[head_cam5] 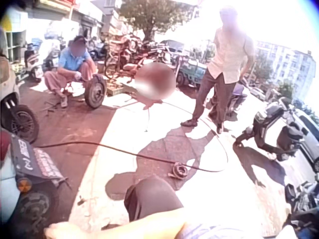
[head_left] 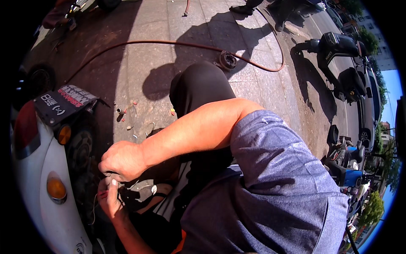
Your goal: The person strips wire insulation and twists the exposed wire ends together on the front of a white scooter by hand.
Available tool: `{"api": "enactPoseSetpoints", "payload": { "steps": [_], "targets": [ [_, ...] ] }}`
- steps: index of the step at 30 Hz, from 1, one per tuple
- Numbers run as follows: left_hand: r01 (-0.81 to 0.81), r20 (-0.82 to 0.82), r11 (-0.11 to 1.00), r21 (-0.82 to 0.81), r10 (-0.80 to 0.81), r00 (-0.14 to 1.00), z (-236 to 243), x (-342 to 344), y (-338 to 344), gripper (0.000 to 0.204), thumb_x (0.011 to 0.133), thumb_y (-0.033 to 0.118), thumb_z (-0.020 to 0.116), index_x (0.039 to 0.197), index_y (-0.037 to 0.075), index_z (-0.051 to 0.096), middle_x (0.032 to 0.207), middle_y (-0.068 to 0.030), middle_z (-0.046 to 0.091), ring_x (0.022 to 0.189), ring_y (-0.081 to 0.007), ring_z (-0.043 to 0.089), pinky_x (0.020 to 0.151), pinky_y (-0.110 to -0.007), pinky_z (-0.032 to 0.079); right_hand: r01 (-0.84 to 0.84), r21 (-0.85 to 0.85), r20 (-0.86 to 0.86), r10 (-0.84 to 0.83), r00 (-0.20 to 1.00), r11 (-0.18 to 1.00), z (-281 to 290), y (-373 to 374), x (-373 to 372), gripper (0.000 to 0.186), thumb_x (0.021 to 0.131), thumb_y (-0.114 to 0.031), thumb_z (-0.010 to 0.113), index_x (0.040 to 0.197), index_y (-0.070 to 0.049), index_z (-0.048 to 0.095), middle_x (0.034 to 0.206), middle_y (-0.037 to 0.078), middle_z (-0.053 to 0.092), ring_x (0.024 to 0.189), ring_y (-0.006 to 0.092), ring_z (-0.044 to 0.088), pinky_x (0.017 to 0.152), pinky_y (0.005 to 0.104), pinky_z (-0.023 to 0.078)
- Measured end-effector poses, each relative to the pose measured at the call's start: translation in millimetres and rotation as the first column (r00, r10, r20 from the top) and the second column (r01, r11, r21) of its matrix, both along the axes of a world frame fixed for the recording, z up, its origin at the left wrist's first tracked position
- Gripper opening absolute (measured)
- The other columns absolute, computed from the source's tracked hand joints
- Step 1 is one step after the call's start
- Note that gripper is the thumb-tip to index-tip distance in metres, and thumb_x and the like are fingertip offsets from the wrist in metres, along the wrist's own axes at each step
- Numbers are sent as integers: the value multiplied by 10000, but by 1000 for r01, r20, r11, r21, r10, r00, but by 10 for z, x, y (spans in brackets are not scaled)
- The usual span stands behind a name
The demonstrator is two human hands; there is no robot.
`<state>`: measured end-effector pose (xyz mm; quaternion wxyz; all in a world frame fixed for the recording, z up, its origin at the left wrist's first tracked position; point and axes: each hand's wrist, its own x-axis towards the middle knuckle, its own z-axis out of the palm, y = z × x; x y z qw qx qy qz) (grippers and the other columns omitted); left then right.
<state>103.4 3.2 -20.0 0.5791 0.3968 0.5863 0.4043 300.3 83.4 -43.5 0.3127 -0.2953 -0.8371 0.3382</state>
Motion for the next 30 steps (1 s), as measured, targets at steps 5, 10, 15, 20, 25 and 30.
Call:
{"api": "enactPoseSetpoints", "payload": {
  "steps": [5, 10, 15, 20, 25, 30],
  "targets": [
    [-19, -32, 999, -32, 18, 999, -60, -93, -67, 139, 971, 154, 731, 1008, 37, 664, 870, 11, 638, 740, -66, 539, 673, -241, 422, -84, 92, 107, 74, 991, 992, 72, 62, -22, 296, 798, -293, 787, 959, -64, 692, 903, 135, 723, 895, 391, 725, 740, 513, 588],
    [79, -184, 996, 31, -72, 980, -89, -92, 9, 74, 950, 82, 733, 981, 42, 678, 826, -15, 679, 745, -88, 614, 689, -267, 484, -65, 177, 104, 47, 993, 982, 102, 49, 64, 261, 810, -225, 762, 967, -49, 651, 907, 125, 682, 888, 367, 711, 743, 486, 576],
    [66, -187, 997, 27, -60, 980, -292, -145, -68, 41, 901, 29, 704, 920, 18, 671, 803, -22, 670, 764, -103, 600, 714, -296, 499, -94, 152, 88, 81, 993, 984, 126, 18, 0, 279, 819, -197, 777, 1009, -46, 639, 931, 136, 657, 893, 380, 687, 753, 486, 565],
    [-1, -165, 998, -65, -10, 986, -111, -61, -38, 24, 886, 14, 694, 903, 17, 678, 811, -9, 665, 769, -92, 593, 712, -288, 495, -118, 138, 86, 107, 991, 983, 118, 35, 0, 303, 846, -218, 788, 1055, -45, 654, 967, 146, 664, 918, 395, 680, 788, 494, 565],
    [-32, -66, 999, -37, 29, 997, -103, -47, -63, 69, 893, 25, 756, 916, 19, 691, 822, 14, 670, 774, -71, 590, 707, -268, 488, -153, 109, 160, 135, 978, 982, 139, 67, 21, 237, 884, -196, 759, 1051, -58, 663, 985, 140, 664, 951, 398, 673, 799, 504, 562],
    [-1, -125, 1000, -13, -1, 992, -88, -99, -65, 77, 898, 18, 767, 887, 17, 691, 794, 8, 669, 748, -64, 595, 689, -270, 493, -197, 101, 202, 174, 964, 975, 205, 84, 22, 213, 889, -187, 747, 1030, -55, 659, 1004, 138, 664, 961, 389, 673, 799, 502, 563]
  ]
}}
